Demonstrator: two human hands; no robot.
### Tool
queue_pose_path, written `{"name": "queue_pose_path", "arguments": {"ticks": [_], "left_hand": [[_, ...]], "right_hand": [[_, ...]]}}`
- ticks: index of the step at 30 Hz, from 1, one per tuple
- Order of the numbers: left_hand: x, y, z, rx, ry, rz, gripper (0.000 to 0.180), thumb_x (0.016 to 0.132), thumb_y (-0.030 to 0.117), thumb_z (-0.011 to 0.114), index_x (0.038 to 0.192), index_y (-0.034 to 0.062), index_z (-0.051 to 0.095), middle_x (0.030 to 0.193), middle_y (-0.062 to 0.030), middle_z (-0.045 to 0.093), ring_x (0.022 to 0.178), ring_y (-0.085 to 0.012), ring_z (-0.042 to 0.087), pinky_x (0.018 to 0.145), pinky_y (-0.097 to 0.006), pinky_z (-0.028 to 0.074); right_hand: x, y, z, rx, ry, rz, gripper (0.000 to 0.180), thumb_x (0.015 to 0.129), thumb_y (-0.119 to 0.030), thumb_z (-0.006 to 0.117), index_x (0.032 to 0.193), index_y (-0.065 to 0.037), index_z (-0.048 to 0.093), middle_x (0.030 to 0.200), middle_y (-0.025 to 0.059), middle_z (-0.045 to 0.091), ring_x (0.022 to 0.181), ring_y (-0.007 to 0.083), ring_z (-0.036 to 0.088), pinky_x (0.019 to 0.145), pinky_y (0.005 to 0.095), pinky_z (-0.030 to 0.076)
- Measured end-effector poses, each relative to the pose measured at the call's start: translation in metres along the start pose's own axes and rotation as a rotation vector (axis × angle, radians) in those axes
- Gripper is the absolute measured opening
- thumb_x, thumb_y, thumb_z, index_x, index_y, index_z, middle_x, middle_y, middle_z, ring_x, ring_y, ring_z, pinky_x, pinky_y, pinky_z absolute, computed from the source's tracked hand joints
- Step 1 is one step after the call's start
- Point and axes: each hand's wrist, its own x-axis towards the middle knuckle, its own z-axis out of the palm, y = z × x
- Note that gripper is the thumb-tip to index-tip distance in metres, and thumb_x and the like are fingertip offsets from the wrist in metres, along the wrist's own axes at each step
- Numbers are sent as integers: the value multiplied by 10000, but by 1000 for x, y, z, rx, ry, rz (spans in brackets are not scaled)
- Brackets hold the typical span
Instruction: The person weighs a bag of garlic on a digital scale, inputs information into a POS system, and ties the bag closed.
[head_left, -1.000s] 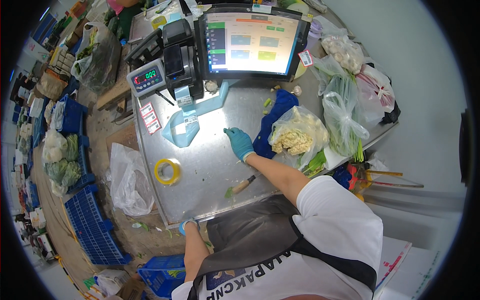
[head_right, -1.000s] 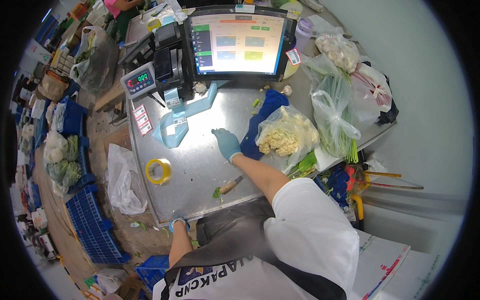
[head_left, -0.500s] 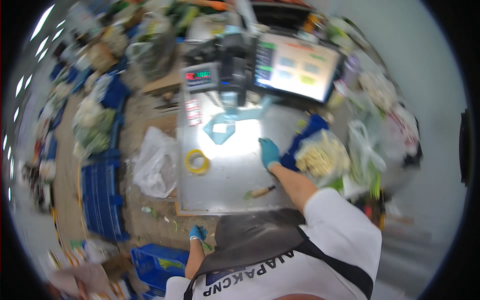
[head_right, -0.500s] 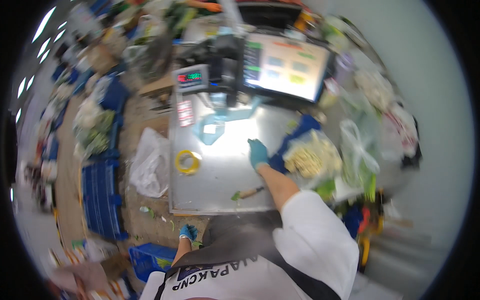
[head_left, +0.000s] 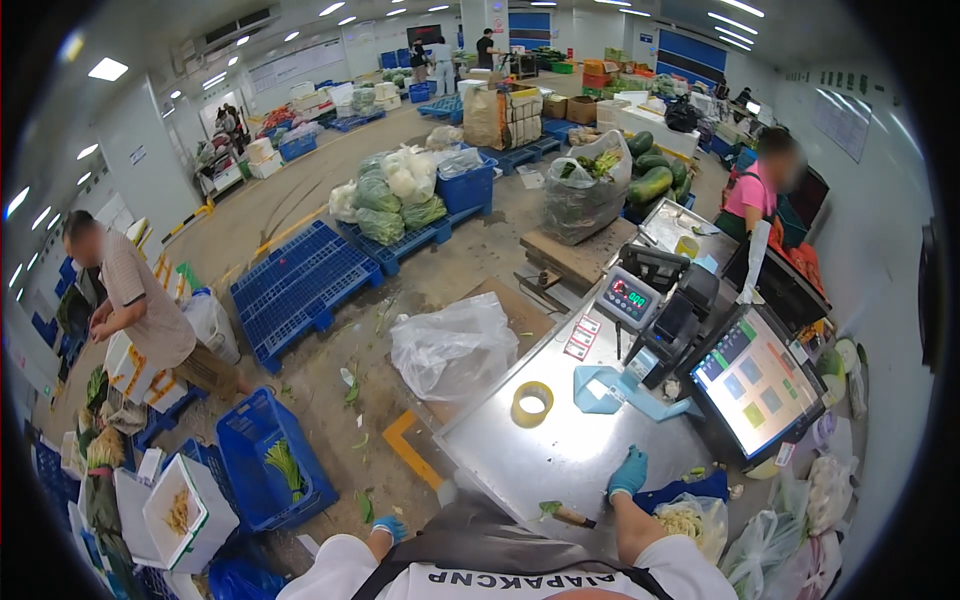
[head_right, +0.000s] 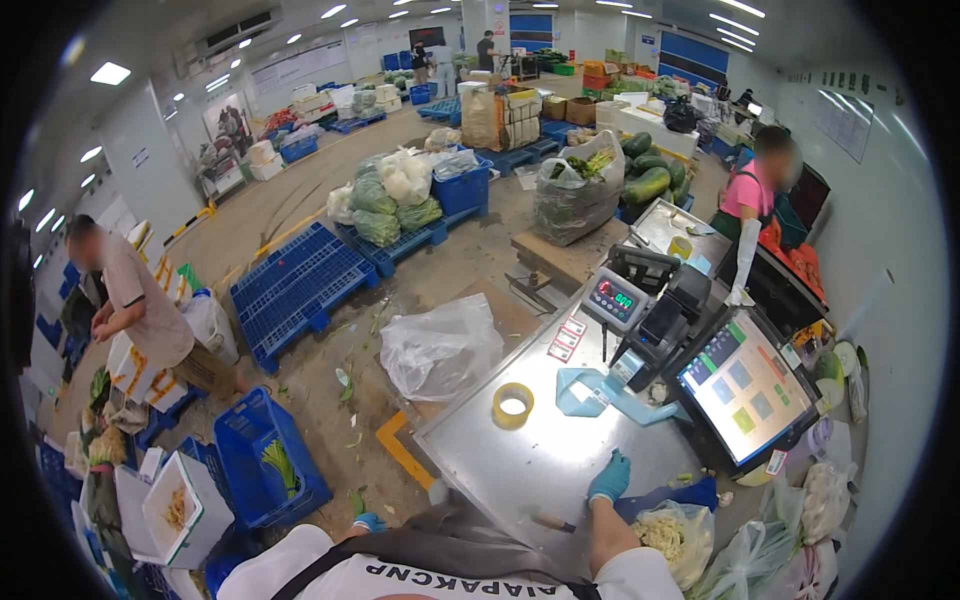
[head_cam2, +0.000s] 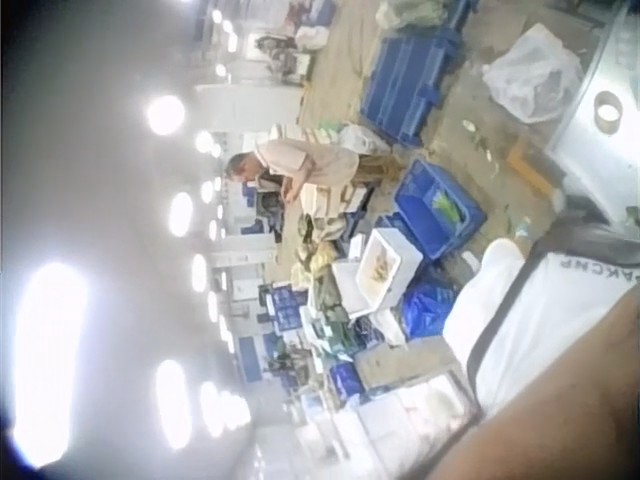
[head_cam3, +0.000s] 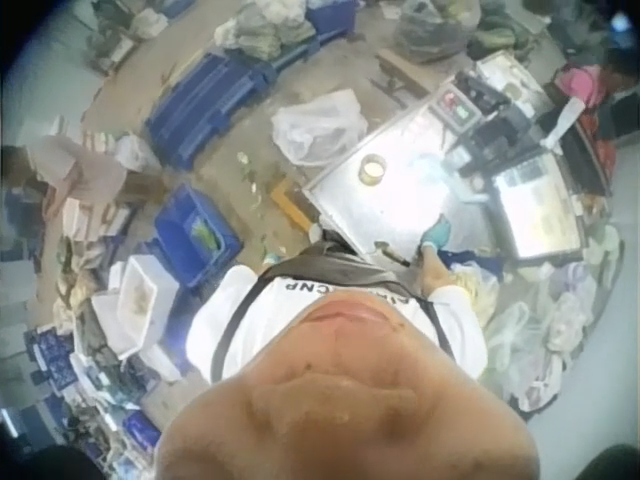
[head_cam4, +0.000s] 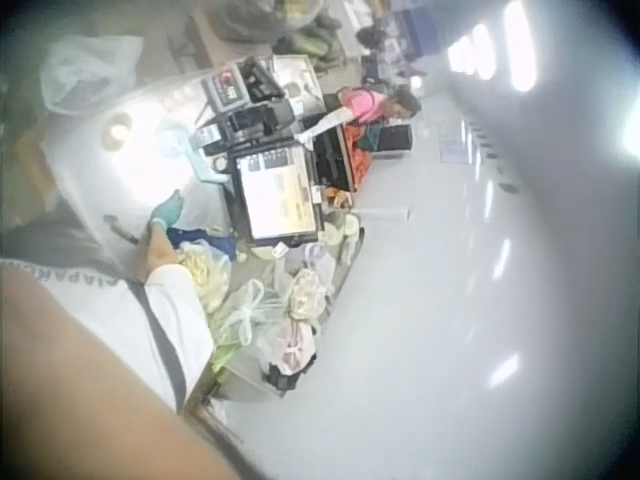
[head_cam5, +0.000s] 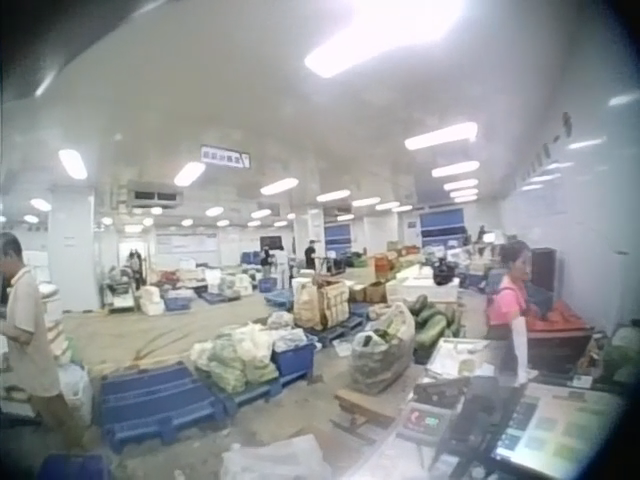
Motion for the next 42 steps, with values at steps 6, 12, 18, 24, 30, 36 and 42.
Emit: {"name": "queue_pose_path", "arguments": {"ticks": [6,12,18,24,30,36,42], "left_hand": [[-6,-5,26,11,-114,-34,396,975,320,367,1144,31,578,1135,-189,632,1000,-389,622,824,-511,479],[-5,15,41,52,-163,-25,425,987,336,345,1198,41,567,1205,-178,618,1075,-364,598,878,-496,455],[-5,43,58,138,-214,0,456,999,351,323,1251,51,556,1275,-166,603,1151,-339,574,932,-481,432],[-14,70,96,220,-291,64,471,1004,359,310,1274,62,557,1275,-146,624,1130,-304,594,913,-429,429],[8,65,86,244,-272,128,460,1000,360,339,1240,40,567,1217,-196,638,1070,-356,614,828,-459,501],[24,40,50,401,-272,259,326,950,272,446,1114,54,625,1057,-164,678,940,-341,645,704,-497,480],[-23,37,65,187,-255,95,372,977,288,369,1149,38,584,1110,-184,636,1008,-364,594,817,-503,452]], "right_hand": [[1,-2,-2,95,-11,86,251,895,-60,538,1123,-47,644,1093,137,568,986,310,584,851,391,483],[-40,8,-11,83,-31,-128,290,879,-94,572,1154,-43,644,1087,161,574,1032,353,530,906,424,451],[-62,19,-4,225,-100,-189,65,838,-49,582,871,-69,635,916,181,577,910,374,556,812,460,454],[-59,19,2,167,-91,-79,67,820,-66,583,847,-73,643,887,176,591,869,366,565,789,456,468],[-76,14,-12,127,-104,-242,95,838,-76,569,879,-72,655,890,175,590,867,371,557,785,449,463],[-62,17,-5,148,-152,-181,177,816,-47,534,916,-106,667,938,147,593,907,343,562,783,442,461],[-59,17,-5,-21,-157,-165,127,810,-97,545,855,-127,660,918,108,611,895,316,575,739,439,453]]}}
